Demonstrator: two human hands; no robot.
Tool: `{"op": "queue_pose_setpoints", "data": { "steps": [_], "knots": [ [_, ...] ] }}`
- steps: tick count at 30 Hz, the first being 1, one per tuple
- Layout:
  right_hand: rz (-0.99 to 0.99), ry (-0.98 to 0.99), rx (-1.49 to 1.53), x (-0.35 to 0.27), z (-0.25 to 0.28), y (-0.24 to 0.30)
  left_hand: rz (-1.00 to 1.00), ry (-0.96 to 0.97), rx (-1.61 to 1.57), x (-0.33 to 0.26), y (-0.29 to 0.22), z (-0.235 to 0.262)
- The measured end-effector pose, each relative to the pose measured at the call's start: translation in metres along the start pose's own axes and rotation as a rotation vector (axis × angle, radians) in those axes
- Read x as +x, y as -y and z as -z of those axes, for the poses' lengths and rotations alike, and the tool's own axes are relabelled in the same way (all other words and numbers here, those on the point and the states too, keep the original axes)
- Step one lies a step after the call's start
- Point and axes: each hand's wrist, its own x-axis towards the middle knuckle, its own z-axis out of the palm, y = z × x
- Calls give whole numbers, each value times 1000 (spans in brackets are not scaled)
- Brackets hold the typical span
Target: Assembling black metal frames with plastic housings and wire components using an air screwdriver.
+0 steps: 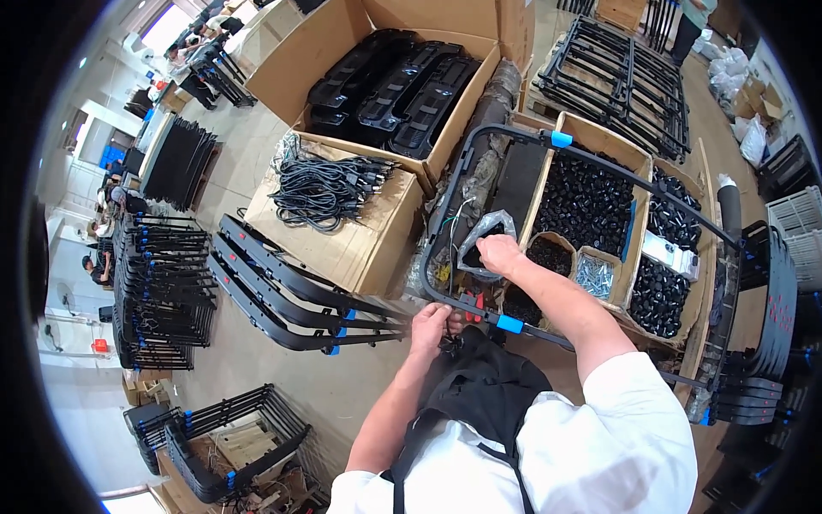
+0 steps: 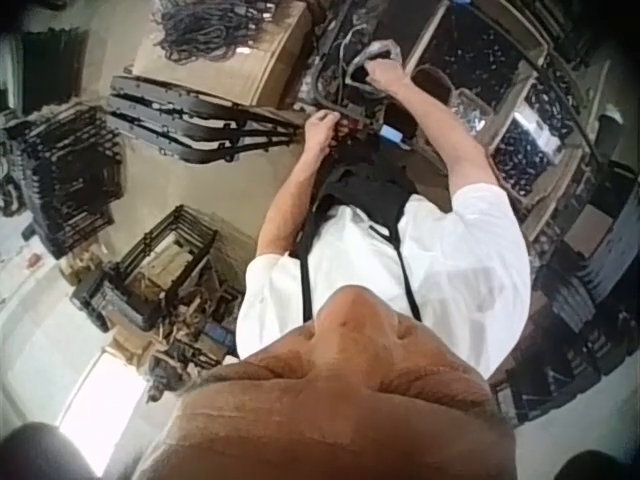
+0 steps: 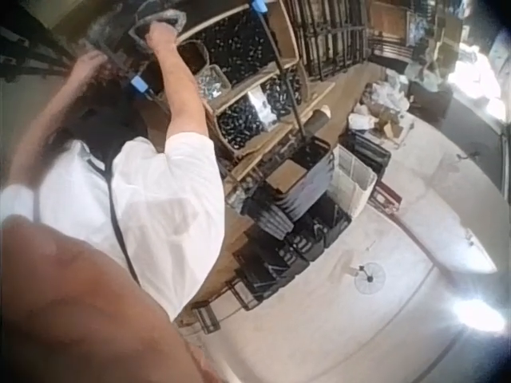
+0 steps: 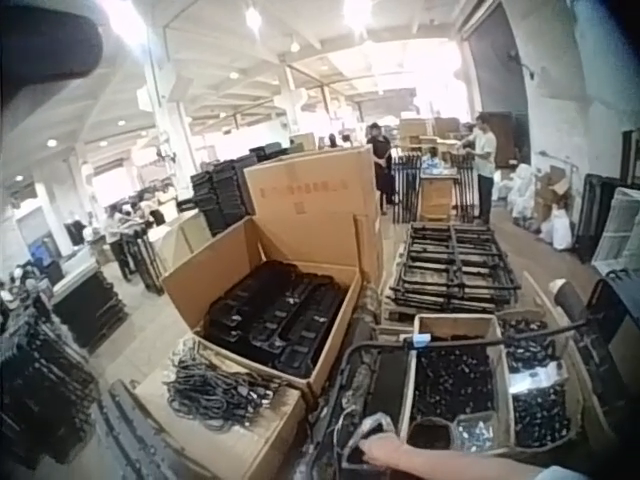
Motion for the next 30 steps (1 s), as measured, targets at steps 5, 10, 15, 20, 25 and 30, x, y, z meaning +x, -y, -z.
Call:
{"op": "queue_pose_setpoints", "data": {
  "steps": [5,10,15,20,25,30],
  "knots": [
    [-76,-85,284,-2,26,-11,6,-1,-3,-5,-5,0],
    [-298,-20,952,-34,73,0,13,35,20,-8,-11,3],
    [-314,-60,1445,-98,85,40,6,108,74,0,-19,16],
    [-350,-12,1669,-177,54,103,18,165,109,1,-34,17],
    [-730,-52,2055,-206,-20,153,110,239,154,20,-32,33],
    [-937,-356,2218,-165,-125,155,192,303,233,26,-39,34]
  ]
}}
